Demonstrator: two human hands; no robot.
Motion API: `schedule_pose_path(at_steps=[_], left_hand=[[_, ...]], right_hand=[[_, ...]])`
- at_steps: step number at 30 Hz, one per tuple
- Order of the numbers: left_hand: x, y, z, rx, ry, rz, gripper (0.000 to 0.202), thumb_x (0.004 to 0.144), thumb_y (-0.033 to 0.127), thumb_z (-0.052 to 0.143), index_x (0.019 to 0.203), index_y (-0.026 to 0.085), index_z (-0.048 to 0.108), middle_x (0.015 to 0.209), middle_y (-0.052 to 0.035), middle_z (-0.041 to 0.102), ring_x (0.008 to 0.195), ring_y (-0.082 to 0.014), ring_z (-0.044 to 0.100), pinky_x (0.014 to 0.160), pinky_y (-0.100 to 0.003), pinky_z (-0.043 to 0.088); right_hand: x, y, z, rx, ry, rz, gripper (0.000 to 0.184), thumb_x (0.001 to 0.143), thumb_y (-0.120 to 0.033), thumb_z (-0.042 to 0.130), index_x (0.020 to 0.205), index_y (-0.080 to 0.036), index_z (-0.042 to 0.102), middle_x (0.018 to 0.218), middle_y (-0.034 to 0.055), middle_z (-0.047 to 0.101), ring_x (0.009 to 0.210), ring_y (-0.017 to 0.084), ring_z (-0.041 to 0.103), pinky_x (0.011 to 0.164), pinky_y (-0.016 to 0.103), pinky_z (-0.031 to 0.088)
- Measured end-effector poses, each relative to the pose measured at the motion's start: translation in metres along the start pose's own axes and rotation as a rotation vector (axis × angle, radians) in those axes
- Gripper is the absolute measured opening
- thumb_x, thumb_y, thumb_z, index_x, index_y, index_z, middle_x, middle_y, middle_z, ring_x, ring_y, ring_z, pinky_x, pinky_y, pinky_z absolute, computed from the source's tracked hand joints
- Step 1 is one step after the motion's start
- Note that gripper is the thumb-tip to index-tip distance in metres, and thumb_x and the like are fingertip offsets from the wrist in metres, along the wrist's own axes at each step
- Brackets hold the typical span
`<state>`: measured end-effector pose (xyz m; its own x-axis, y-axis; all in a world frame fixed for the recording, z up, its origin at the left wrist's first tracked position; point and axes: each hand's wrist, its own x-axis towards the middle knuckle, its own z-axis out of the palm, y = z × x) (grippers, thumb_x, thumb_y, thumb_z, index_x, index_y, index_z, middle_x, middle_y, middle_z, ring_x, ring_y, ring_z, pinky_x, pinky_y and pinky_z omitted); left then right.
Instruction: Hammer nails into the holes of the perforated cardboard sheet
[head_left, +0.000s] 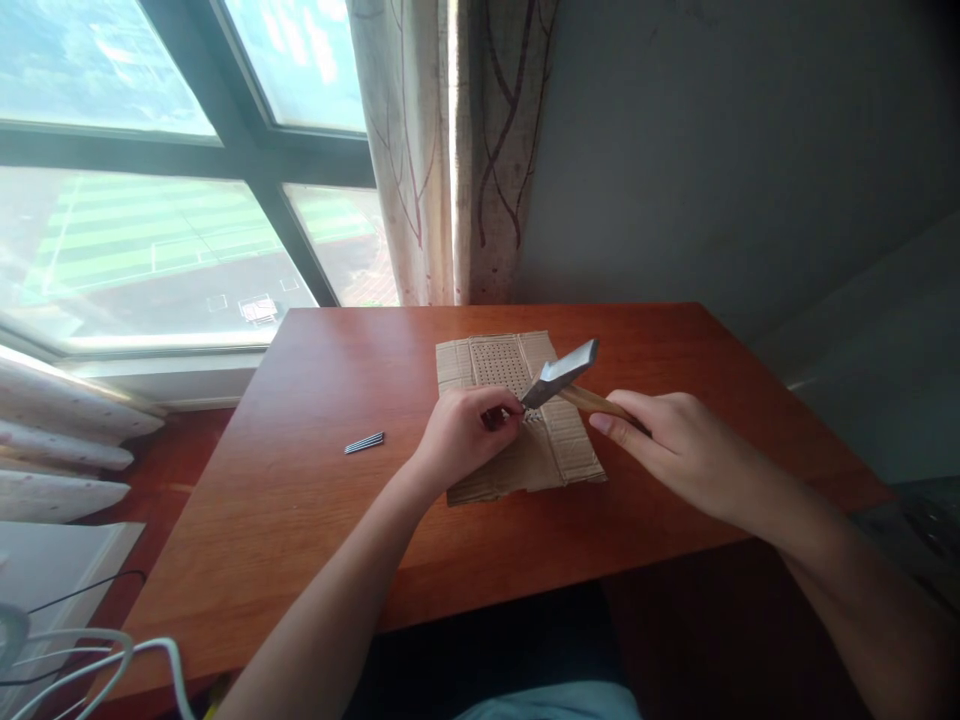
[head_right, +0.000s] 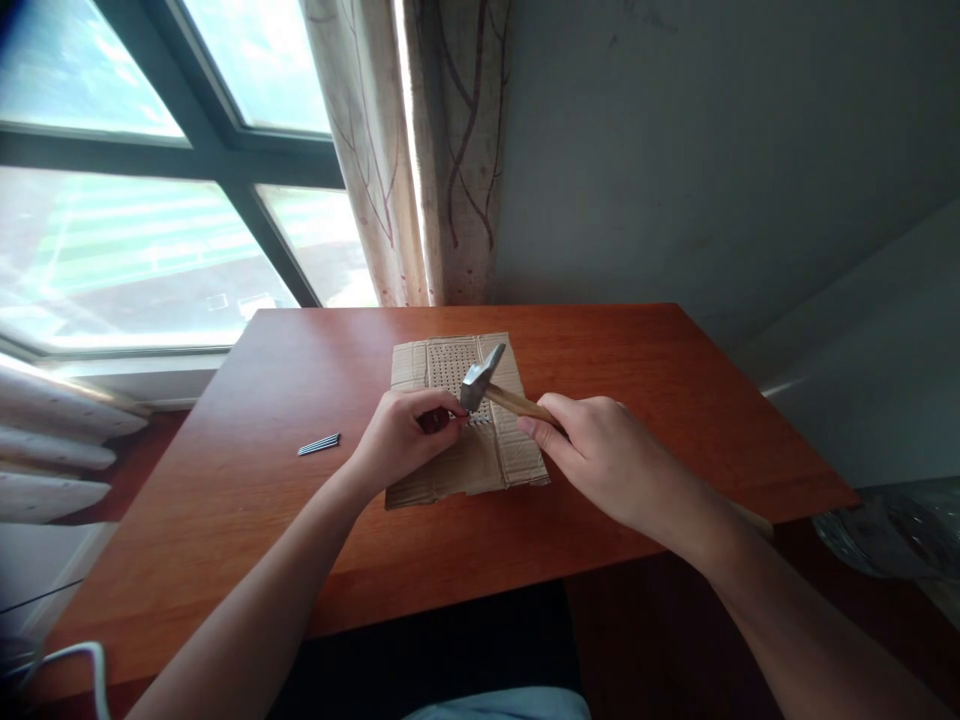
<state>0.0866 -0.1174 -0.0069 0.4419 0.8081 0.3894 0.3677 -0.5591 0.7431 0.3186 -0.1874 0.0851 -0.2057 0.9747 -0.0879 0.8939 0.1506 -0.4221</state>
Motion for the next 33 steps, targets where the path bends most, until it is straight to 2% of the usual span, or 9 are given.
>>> schedule_pose_path(at_steps=[4,9,13,20,22,24,27,33], left_hand=[[0.0,-0.001,0.0,-0.002,-0.008,-0.002,0.011,0.077,0.01,0.065,0.077,0.019,0.071,0.068,0.0033,0.066,0.058,-0.0076,0.055,0.059,-0.02,0.043],[0.0,-0.001,0.001,0.033,-0.025,0.002,0.009,0.079,0.013,0.065,0.079,0.018,0.072,0.069,0.002,0.067,0.059,-0.0089,0.056,0.057,-0.021,0.042],[0.0,-0.001,0.001,0.054,-0.032,-0.005,0.008,0.078,0.013,0.065,0.078,0.019,0.071,0.069,0.0024,0.067,0.059,-0.0089,0.056,0.058,-0.021,0.041],[0.0,0.002,-0.006,0.103,-0.093,0.02,0.015,0.08,0.01,0.058,0.086,0.019,0.067,0.076,0.0008,0.067,0.064,-0.0117,0.057,0.062,-0.024,0.043],[0.0,0.002,-0.009,0.133,-0.089,0.02,0.021,0.078,0.008,0.056,0.092,0.019,0.066,0.083,-0.001,0.069,0.07,-0.0139,0.059,0.067,-0.027,0.046],[0.0,0.002,-0.012,0.23,-0.088,0.029,0.026,0.077,0.009,0.057,0.1,0.019,0.065,0.094,-0.004,0.07,0.084,-0.0191,0.063,0.078,-0.033,0.048],[0.0,0.002,-0.015,0.397,-0.119,0.06,0.029,0.078,0.016,0.06,0.107,0.021,0.065,0.111,-0.0069,0.068,0.106,-0.0276,0.06,0.092,-0.044,0.044],[0.0,-0.001,-0.016,0.425,-0.162,0.065,0.024,0.082,0.02,0.058,0.104,0.025,0.067,0.117,-0.0057,0.066,0.11,-0.0275,0.057,0.093,-0.044,0.041]], right_hand=[[0.0,0.0,0.002,0.014,0.062,0.003,0.044,0.1,-0.053,0.041,0.069,-0.022,0.042,0.056,-0.0034,0.05,0.052,0.012,0.045,0.052,0.029,0.029],[0.001,0.0,0.004,0.009,-0.035,0.019,0.043,0.1,-0.054,0.04,0.073,-0.022,0.048,0.063,-0.0029,0.057,0.057,0.013,0.051,0.055,0.029,0.031],[0.0,-0.001,0.004,0.034,-0.01,0.03,0.042,0.1,-0.054,0.04,0.072,-0.022,0.047,0.061,-0.0033,0.054,0.056,0.013,0.05,0.055,0.029,0.031],[0.002,0.003,0.011,0.04,-0.055,0.033,0.042,0.1,-0.054,0.04,0.074,-0.022,0.048,0.066,-0.0023,0.058,0.06,0.014,0.053,0.057,0.029,0.032],[0.002,0.004,0.01,0.055,-0.037,0.031,0.041,0.1,-0.054,0.04,0.076,-0.022,0.049,0.066,-0.0027,0.058,0.06,0.014,0.053,0.057,0.029,0.032],[0.001,0.003,0.008,0.066,-0.015,0.029,0.042,0.1,-0.054,0.04,0.074,-0.022,0.048,0.063,-0.0032,0.055,0.058,0.013,0.051,0.056,0.028,0.031],[0.001,0.003,0.008,0.071,0.007,0.025,0.043,0.1,-0.055,0.041,0.072,-0.022,0.046,0.061,-0.0033,0.052,0.056,0.013,0.049,0.055,0.028,0.031],[0.009,0.006,0.018,0.02,-0.036,-0.022,0.042,0.1,-0.052,0.041,0.072,-0.022,0.046,0.064,-0.0015,0.057,0.058,0.014,0.053,0.056,0.029,0.03]])
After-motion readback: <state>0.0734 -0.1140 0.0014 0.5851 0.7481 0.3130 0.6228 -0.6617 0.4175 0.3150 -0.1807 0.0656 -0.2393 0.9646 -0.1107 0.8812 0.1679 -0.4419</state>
